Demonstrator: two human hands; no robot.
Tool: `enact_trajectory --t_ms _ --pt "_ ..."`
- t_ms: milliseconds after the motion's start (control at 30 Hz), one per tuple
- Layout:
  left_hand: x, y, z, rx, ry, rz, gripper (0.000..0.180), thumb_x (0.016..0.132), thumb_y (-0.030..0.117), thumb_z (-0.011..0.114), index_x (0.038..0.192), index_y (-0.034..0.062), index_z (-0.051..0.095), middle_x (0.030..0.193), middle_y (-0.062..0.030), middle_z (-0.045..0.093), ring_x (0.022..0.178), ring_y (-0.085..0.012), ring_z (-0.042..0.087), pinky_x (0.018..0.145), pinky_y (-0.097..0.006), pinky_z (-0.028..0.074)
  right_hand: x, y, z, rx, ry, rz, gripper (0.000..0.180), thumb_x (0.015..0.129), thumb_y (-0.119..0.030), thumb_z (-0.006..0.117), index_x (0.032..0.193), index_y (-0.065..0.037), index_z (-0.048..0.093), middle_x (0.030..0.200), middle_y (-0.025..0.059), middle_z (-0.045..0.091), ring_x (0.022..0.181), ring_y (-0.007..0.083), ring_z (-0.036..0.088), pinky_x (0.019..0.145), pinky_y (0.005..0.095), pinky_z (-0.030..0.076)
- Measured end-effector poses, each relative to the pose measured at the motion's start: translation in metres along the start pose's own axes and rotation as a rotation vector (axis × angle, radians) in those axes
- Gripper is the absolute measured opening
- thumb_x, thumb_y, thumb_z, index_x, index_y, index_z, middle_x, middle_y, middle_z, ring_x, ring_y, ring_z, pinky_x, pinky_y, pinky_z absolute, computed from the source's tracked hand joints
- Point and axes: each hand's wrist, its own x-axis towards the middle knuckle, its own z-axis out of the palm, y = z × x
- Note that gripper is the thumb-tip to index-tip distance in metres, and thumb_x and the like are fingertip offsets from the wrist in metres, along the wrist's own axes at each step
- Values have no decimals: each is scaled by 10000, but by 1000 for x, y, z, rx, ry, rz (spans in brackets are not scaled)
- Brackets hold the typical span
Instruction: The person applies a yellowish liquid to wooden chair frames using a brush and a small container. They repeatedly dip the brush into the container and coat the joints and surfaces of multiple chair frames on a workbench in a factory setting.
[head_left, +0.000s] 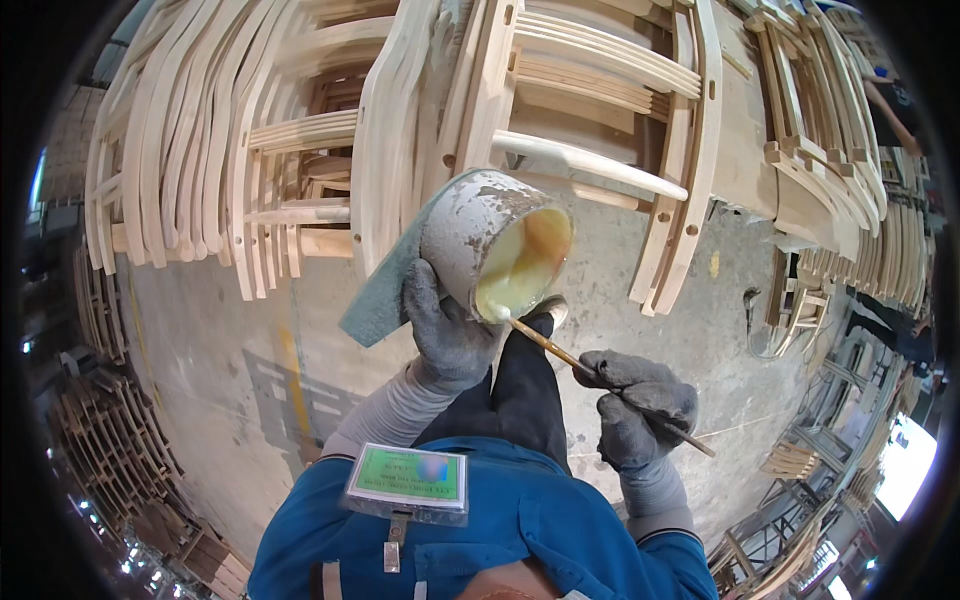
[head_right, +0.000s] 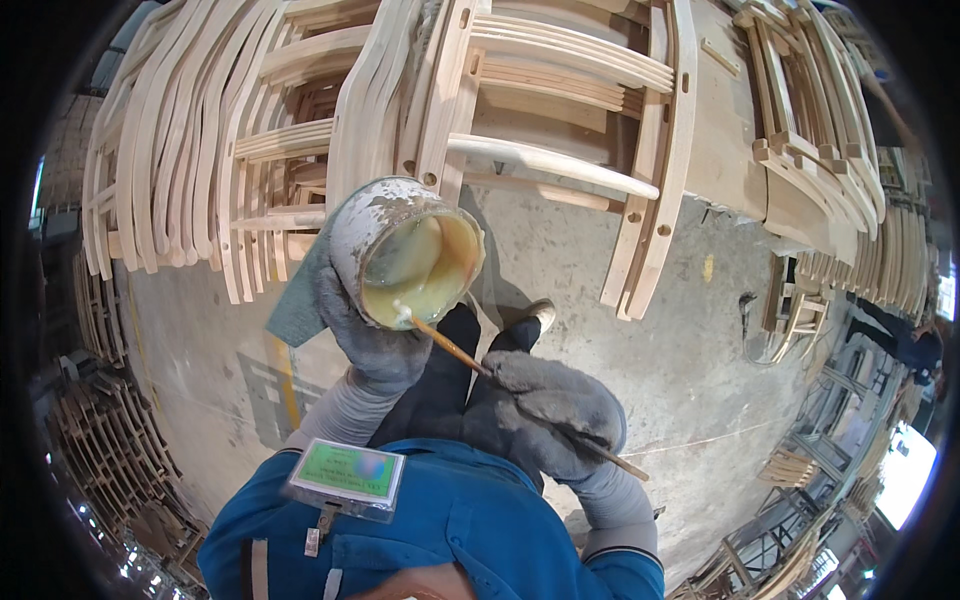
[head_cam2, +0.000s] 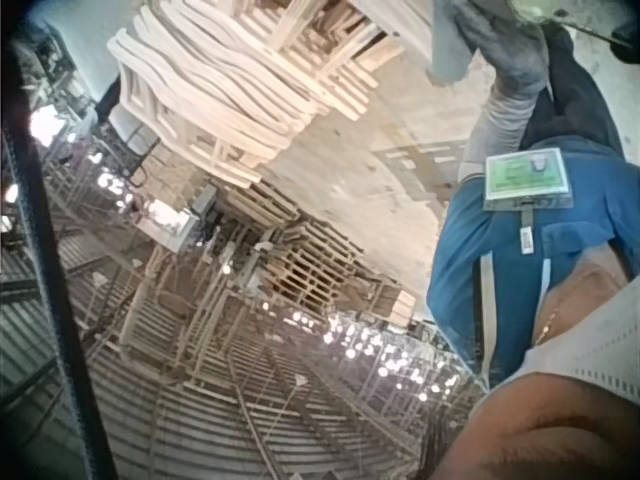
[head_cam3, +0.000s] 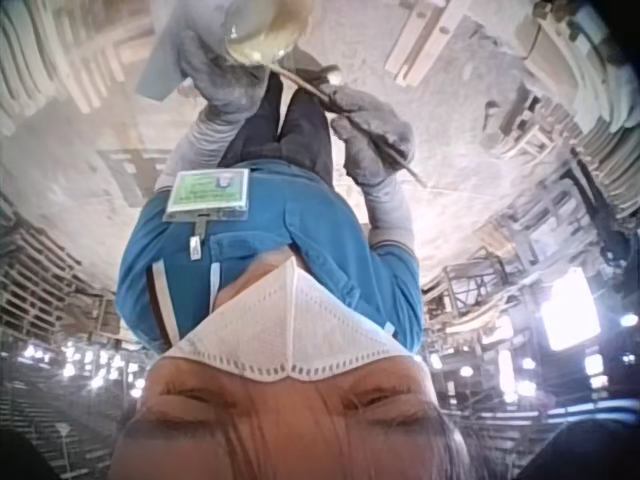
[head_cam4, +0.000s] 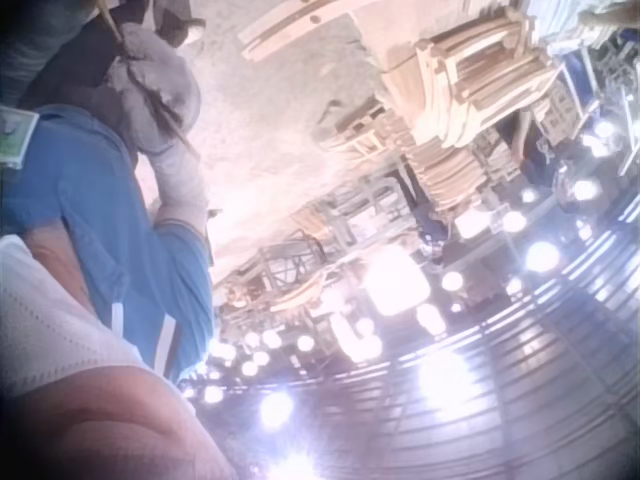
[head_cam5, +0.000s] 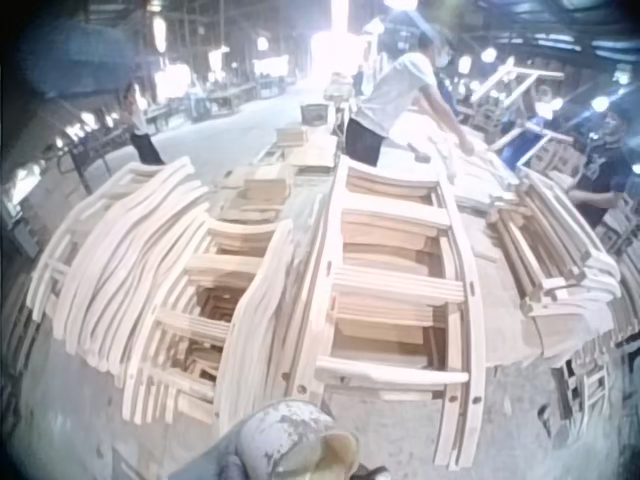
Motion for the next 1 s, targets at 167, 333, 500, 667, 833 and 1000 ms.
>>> enact_trajectory --t_ms 167,333,500,667,833,1000 --pt "13 -2 16 -661 199 -411 436 939 341 389 1323 140 346 1322 -67 407 1210 -222 420 989 -380 412 10 1 1 229 503 346 144 821 -5 576 942 -2 498 972 236 596 884 289 624 721 390 542" --pt "26 -3 20 -517 475 -602 448 927 383 420 1278 104 421 1275 -68 472 1186 -210 454 975 -372 420 15 20 -51 553 651 381 105 874 -64 523 931 19 490 935 187 590 816 252 625 723 349 567" --pt "39 13 -11 -716 285 -579 467 910 376 459 1299 125 401 1294 -74 449 1190 -222 453 952 -393 459 46 17 -133 -195 780 108 163 847 -92 601 913 43 540 833 141 611 725 202 634 658 307 563" --pt "43 14 -18 -284 504 -506 461 906 355 472 1294 118 397 1281 -82 446 1175 -218 464 922 -364 485 55 51 -186 -453 753 201 174 807 -69 651 890 48 552 815 122 611 718 176 630 637 281 557" --pt "38 13 -22 135 396 -408 481 901 376 472 1293 108 397 1282 -83 445 1178 -219 461 929 -381 482 57 78 -204 -381 751 177 161 813 -59 639 894 43 545 820 112 604 702 160 616 642 271 545" --pt "43 18 -27 -306 561 -527 463 903 364 481 1286 116 403 1266 -80 460 1159 -211 477 916 -364 488 51 83 -199 -557 682 193 139 824 -58 623 891 38 547 806 85 598 725 124 582 681 245 496"
